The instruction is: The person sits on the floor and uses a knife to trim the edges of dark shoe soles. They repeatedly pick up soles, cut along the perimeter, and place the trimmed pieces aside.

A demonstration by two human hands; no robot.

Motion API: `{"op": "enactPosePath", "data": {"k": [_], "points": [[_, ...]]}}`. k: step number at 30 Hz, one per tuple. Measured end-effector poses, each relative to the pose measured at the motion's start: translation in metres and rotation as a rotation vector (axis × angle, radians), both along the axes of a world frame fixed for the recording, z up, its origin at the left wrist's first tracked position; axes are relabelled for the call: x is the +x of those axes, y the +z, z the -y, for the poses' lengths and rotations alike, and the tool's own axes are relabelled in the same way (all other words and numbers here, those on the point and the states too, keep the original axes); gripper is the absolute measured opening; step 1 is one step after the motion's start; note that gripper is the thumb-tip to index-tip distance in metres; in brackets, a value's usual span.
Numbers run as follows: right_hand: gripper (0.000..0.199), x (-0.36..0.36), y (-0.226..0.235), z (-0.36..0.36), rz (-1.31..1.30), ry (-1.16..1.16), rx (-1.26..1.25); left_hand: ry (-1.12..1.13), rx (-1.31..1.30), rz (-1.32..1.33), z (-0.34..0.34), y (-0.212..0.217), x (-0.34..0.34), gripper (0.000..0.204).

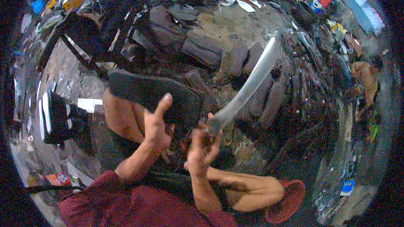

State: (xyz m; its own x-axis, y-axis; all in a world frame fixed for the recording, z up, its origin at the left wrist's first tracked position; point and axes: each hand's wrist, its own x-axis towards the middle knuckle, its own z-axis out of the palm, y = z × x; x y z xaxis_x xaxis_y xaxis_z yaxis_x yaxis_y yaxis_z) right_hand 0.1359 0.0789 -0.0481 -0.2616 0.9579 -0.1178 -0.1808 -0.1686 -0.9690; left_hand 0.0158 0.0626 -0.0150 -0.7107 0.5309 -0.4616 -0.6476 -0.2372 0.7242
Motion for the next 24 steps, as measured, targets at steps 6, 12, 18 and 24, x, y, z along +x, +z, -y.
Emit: {"op": "enactPosePath", "data": {"k": [6, 12, 18, 24], "points": [[0.043, 0.105, -0.045, 0.028, 0.477, 0.108, 0.355, -0.068, 0.21, 0.165, -0.01, 0.001, -0.013, 0.028], [0.039, 0.131, -0.055, 0.041, 0.65, 0.179, 0.775, -0.113, 0.142, 0.136, -0.003, -0.003, -0.011, 0.03], [0.046, 0.119, -0.08, 0.058, 0.547, 0.228, 0.691, -0.041, 0.073, 0.099, 0.001, -0.003, -0.012, 0.032], [0.045, 0.083, -0.051, 0.032, 0.547, 0.146, 0.76, -0.089, -0.007, 0.052, 0.018, -0.012, -0.009, 0.032]]}}
